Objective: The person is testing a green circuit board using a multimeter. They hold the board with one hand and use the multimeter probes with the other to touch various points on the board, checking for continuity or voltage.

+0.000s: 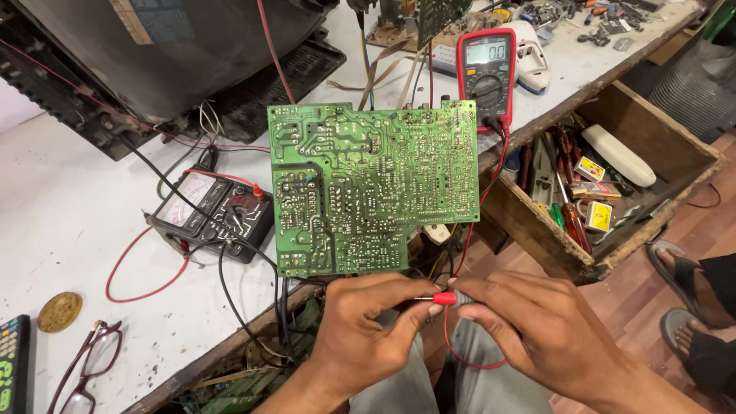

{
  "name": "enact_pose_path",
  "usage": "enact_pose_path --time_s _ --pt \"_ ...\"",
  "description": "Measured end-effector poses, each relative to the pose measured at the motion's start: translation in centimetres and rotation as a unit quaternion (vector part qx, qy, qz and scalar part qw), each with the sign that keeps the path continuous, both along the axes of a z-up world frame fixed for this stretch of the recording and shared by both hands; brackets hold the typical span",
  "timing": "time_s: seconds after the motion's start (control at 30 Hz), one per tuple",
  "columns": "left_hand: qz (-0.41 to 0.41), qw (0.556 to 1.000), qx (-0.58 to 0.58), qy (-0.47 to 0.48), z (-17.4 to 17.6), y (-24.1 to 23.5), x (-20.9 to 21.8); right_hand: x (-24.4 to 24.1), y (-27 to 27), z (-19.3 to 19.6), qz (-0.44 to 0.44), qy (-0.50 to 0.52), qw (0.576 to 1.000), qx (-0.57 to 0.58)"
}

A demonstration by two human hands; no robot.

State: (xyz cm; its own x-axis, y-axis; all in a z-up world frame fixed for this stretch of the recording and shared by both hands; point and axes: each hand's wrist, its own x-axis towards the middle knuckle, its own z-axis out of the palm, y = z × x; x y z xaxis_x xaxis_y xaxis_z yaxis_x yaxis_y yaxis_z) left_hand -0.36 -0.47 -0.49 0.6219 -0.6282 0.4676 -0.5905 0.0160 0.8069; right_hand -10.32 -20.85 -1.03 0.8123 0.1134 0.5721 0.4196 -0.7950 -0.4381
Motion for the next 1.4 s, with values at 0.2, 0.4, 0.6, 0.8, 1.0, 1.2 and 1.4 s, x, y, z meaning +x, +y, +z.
enact_pose_path --time_s 0.2,0.4,0.6,0.8,1.0,1.2,1.4 --pt "-0.03 0.999 -0.014 0.012 -0.1 0.0 0.0 -0.3 -0.1 0.0 0.003 -0.021 1.0 -0.013" --pt "-0.047 0.999 0.014 0.007 -0.2 -0.1 0.4 -0.3 -0.2 0.4 0.01 -0.01 0.999 -0.029" --pt "-0.029 0.995 -0.021 0.098 -1.3 -0.5 0.4 -0.9 0.0 0.8 -0.073 -0.124 0.987 -0.077" --pt "-0.02 0.924 -0.129 0.36 -2.6 -1.8 1.2 -3.1 3.0 -8.2 -0.144 -0.241 0.949 0.142" --pt "-0.052 0.934 -0.125 0.331 -2.8 -2.0 1.2 -0.9 4.3 -10.3 0.009 -0.063 0.695 0.716" --pt "-0.022 0.936 -0.134 0.325 -2.7 -1.6 1.3 0.1 3.5 -6.7 -0.103 -0.066 0.652 0.748" --pt "-0.003 0.938 -0.156 0.309 -3.2 -1.4 1.5 -0.2 3.1 -6.6 -0.083 -0.062 0.648 0.755"
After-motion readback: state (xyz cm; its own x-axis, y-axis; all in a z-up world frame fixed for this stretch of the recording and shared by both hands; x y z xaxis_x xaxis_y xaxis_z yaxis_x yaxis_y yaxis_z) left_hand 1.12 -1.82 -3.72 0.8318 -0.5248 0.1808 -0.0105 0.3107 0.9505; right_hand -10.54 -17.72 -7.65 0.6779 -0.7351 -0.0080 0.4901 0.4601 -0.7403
